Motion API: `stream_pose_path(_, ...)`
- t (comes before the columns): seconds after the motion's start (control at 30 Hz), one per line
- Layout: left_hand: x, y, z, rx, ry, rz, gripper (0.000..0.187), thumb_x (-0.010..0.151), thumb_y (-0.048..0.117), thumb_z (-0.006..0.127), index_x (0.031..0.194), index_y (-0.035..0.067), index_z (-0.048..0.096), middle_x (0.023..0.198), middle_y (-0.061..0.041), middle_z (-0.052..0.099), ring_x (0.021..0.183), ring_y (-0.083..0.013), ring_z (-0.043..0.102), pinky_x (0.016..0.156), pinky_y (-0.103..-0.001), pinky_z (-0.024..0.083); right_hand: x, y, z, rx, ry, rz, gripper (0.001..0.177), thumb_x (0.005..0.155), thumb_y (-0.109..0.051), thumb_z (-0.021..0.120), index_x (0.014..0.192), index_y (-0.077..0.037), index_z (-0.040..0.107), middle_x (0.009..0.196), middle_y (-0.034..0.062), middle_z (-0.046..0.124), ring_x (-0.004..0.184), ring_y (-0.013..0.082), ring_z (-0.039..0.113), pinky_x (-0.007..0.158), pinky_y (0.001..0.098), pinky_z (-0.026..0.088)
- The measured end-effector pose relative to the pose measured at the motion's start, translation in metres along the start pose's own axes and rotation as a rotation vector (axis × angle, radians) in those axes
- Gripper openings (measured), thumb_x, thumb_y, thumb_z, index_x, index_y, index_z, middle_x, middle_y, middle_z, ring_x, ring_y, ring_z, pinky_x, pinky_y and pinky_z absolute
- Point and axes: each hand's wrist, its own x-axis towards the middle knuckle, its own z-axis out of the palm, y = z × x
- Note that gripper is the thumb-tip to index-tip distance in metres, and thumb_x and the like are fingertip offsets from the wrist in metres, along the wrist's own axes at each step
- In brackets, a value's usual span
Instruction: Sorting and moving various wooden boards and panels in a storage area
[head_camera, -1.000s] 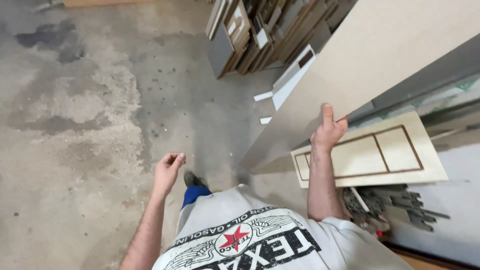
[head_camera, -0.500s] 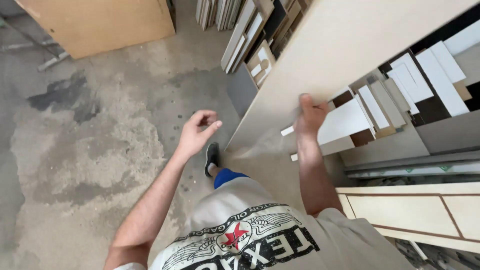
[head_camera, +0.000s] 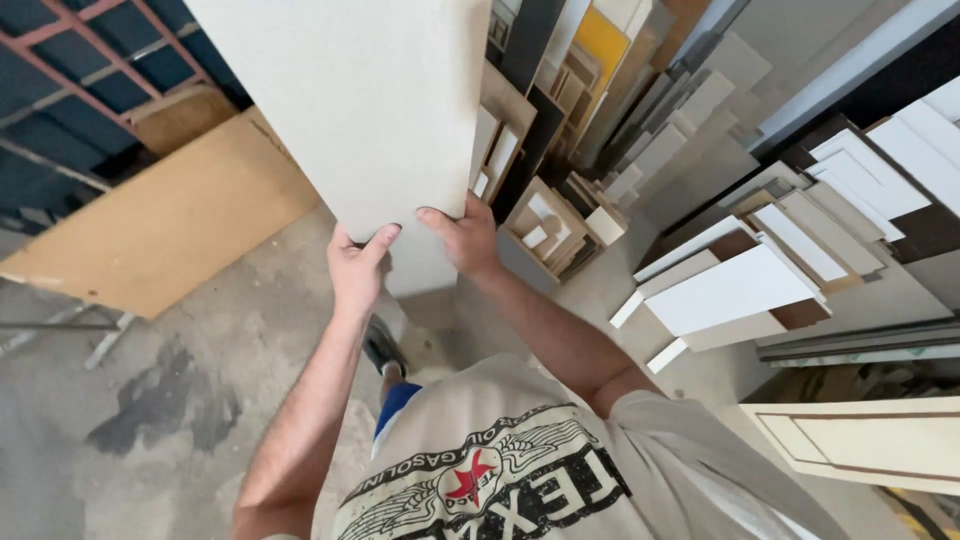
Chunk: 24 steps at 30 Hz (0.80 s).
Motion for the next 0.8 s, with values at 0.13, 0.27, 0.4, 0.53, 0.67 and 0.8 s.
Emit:
stream_pose_path(0.13,0.108,-0.036,-0.041,0.006,-0.005,0.024,0.035,0.087,0.006,0.087,0.116,0.007,0.067,0.103,-0.002,0.069,0.097,-0.0114,0.059,0.093,-0.035,0.051,0.094,0.089,0.058,0.084,-0.039,-0.061,0.029,0.08,-0.015,0.093,0.099,-0.003,0.075,0.086,0.0069,0.072,0.083,0.0137,0.063,0.075,0.0399,0.056)
stream_pose_path(0.27,0.197,0.001,-0.072,0.252,-0.086,0.128,0.041,0.091,0.016,0.087,0.122,0.002,0.065,0.108,-0.017,0.071,0.109,-0.0302,0.069,0.094,-0.052,0.052,0.172,0.107,0.13,0.185,-0.064,-0.103,0.035,0.074,-0.018,0.097,0.096,-0.003,0.074,0.088,0.0085,0.074,0.085,0.0154,0.064,0.078,0.0415,0.056)
stream_pose_path(0.4,0.298,-0.018,-0.072,0.222,-0.113,0.247,0.042,0.09,0.015,0.09,0.122,0.001,0.066,0.108,-0.014,0.07,0.107,-0.0293,0.069,0.093,-0.052,0.052,0.26,0.16,0.158,0.103,-0.081,-0.04,0.039,0.072,-0.026,0.1,0.095,-0.005,0.076,0.088,0.002,0.074,0.082,0.0121,0.064,0.076,0.0378,0.057)
stream_pose_path(0.53,0.387,-0.014,-0.041,0.164,-0.1,0.172,0.041,0.086,0.022,0.085,0.116,0.0,0.069,0.113,-0.012,0.075,0.105,-0.0193,0.07,0.089,-0.034,0.06,0.365,0.214,0.156,0.094,-0.107,-0.046,0.036,0.083,-0.035,0.086,0.099,-0.009,0.067,0.092,0.0002,0.068,0.081,0.0106,0.058,0.065,0.0298,0.047)
stream_pose_path(0.67,0.464,-0.04,0.004,0.197,-0.155,0.424,0.043,0.095,0.026,0.08,0.128,0.003,0.062,0.116,-0.013,0.07,0.111,-0.0274,0.069,0.095,-0.039,0.058,0.455,0.235,0.139,-0.09,-0.099,-0.154,0.067,0.091,-0.076,0.057,0.082,-0.011,0.067,0.082,-0.0046,0.066,0.077,0.0072,0.059,0.065,0.027,0.045)
stream_pose_path(0.8,0.539,-0.079,0.055,0.194,-0.205,0.393,0.041,0.096,0.029,0.077,0.127,0.006,0.061,0.115,-0.011,0.068,0.11,-0.0284,0.066,0.094,-0.039,0.056,0.533,0.243,0.11,-0.152,-0.052,-0.144,0.068,0.093,-0.078,0.049,0.09,-0.013,0.067,0.09,-0.0015,0.067,0.087,0.0099,0.061,0.075,0.0323,0.048)
